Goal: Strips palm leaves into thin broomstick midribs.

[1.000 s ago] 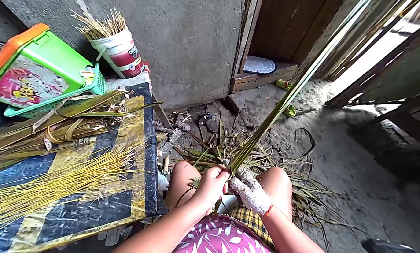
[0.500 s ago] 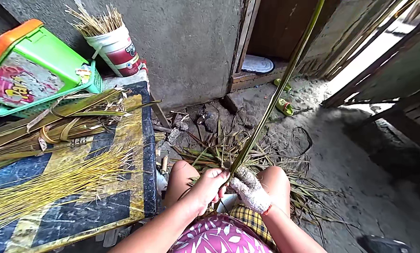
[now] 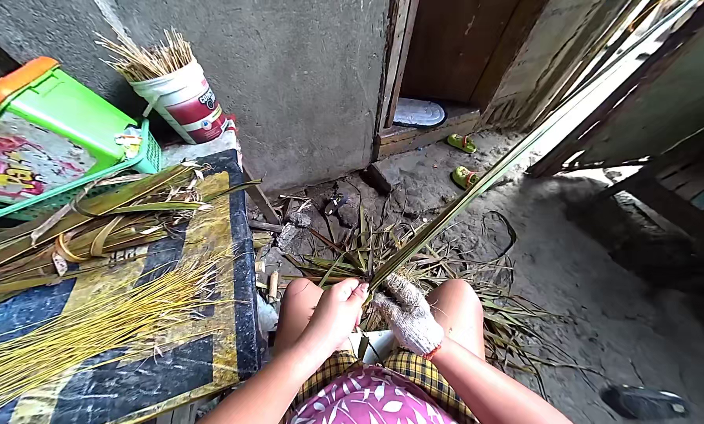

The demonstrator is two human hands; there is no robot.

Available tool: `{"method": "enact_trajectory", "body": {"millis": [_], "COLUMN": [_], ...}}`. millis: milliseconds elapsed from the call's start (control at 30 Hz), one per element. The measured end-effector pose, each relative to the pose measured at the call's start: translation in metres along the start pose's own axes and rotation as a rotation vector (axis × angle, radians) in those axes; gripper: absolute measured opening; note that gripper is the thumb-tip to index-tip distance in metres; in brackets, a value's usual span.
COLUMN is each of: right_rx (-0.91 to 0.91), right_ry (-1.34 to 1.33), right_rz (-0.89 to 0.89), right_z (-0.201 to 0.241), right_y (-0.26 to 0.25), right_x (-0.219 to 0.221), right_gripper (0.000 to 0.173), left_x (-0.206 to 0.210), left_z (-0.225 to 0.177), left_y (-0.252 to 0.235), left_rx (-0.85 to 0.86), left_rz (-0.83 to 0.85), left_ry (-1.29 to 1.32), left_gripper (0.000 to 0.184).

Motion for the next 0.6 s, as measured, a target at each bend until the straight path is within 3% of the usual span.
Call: {"method": "enact_trajectory", "body": {"millis": [300,400,600], "right_rx": [-0.065,-0.221,-0.376], "right_ry": [0.024,0.193,0.351], "right_rz": [-0.058,-0.173,-0.334], "right_z": [0.001,-0.003,-0.003], "right_y": [0.002,0.002,0.000], "right_x": [-0.001,-0.001,0.000], "right_gripper": [0.031,0.027,0.024], "left_x": [0.003,0.005,0.008], "left_z": [-0.006,-0.007,-0.009], "left_y": [0.005,0.007,0.017], "left_rx": [-0.027,-0.018,0.242], "left_rz": [0.017,0.024,-0.034], "left_ry": [0.084,0.094,-0.186], "left_gripper": [0.024,0.025,0.027]}}
Point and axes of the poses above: each hand's wrist, its own y-axis away from the middle knuckle, its own x-axis out of the palm, z = x × y, the point moved 2 cm from there along -y, towards the middle knuckle, and after that the axes turned 13 degrees about y, right-handed, at the moved point
